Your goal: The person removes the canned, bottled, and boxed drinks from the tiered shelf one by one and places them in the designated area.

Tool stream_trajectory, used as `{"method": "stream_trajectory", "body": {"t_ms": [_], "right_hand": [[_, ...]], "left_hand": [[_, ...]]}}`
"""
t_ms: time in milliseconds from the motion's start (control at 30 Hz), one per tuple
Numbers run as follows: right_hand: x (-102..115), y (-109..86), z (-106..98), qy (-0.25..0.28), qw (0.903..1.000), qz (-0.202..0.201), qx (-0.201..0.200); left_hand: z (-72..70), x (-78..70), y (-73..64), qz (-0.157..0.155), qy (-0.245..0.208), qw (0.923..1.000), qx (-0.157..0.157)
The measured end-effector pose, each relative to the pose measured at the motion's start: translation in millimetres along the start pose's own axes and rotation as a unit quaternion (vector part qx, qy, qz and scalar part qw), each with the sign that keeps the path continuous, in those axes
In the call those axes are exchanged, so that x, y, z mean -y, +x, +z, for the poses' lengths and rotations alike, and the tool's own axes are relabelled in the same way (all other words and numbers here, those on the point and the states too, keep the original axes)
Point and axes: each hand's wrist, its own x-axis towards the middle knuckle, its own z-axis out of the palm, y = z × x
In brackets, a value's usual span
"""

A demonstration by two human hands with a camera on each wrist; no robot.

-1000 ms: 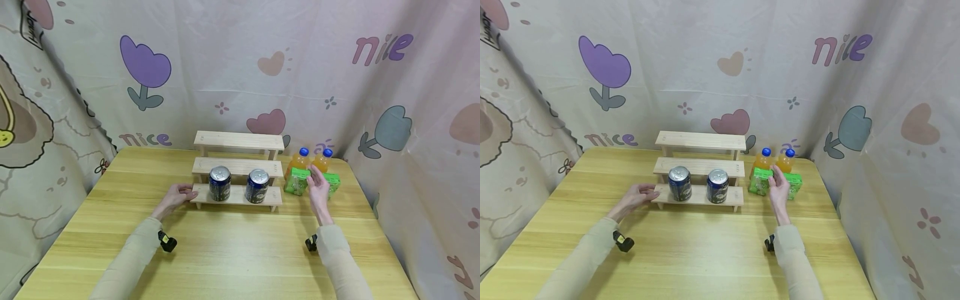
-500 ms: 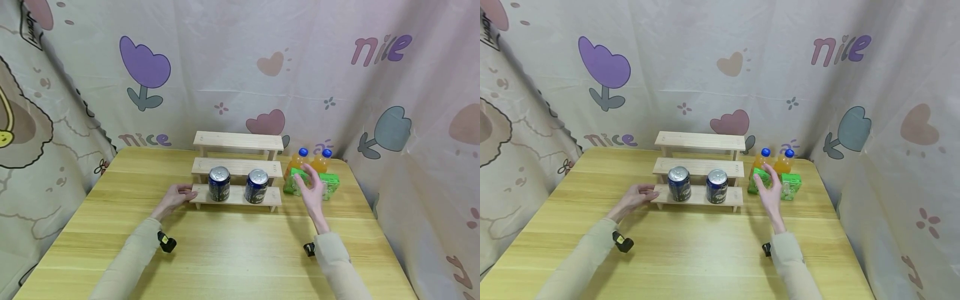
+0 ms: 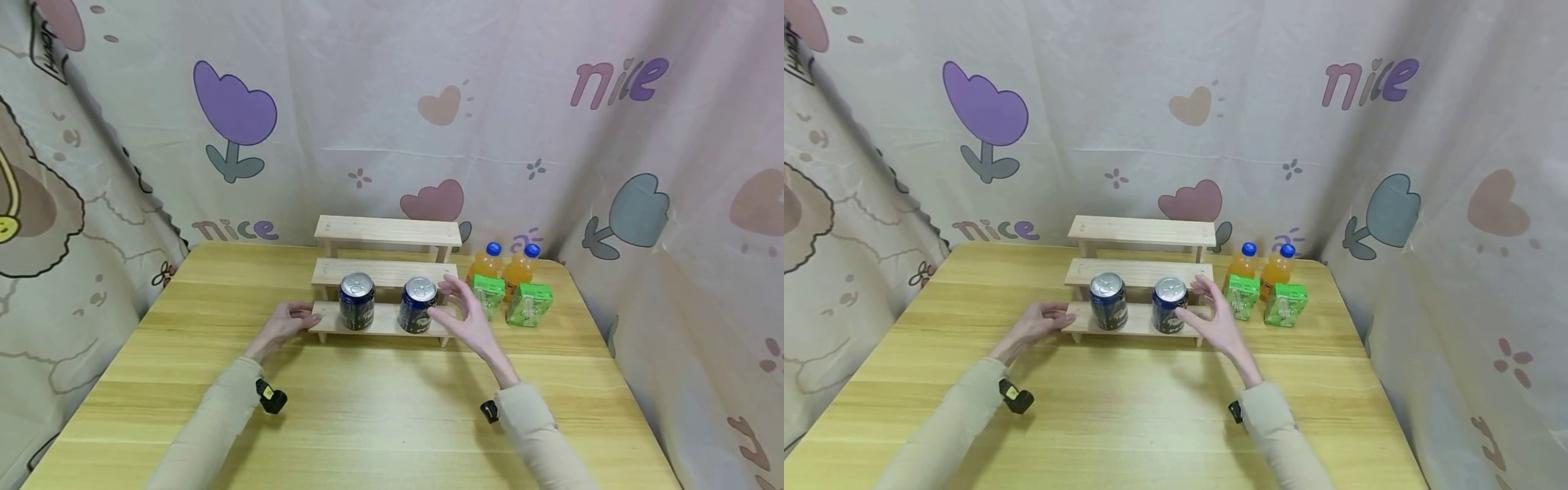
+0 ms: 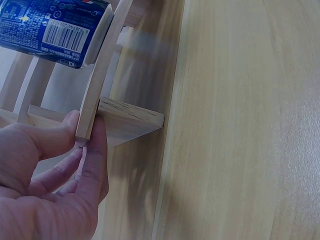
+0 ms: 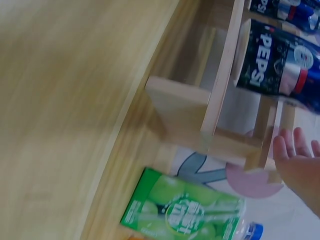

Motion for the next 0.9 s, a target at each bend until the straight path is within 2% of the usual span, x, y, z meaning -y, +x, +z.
{"method": "stream_trajectory", "body": {"t_ms": [167,300,633,900], "right_hand": [[4,3.9,11,-0.006,0.9995,0.014,0.026],[5,8.7,21,-0.011,0.9995,0.019,0.023],[1,14.7,34,-0.032,0.9987,-0.006,-0.040],[-1,5.3,30,-0.026,0.9962,-0.014,-0.082]], "left_hand": [[-0.2,-0.7,-0.7,-0.002,0.001,1.0000,0.001],[0.0,-1.3,-1.1,-0.003,-0.003,1.0000,0.003],[-1.8,0.4,-1.0,0.008,-0.014,0.9999,0.002],[-1.4,0.8,0.3,0.006,-0.017,0.9998,0.006]]}}
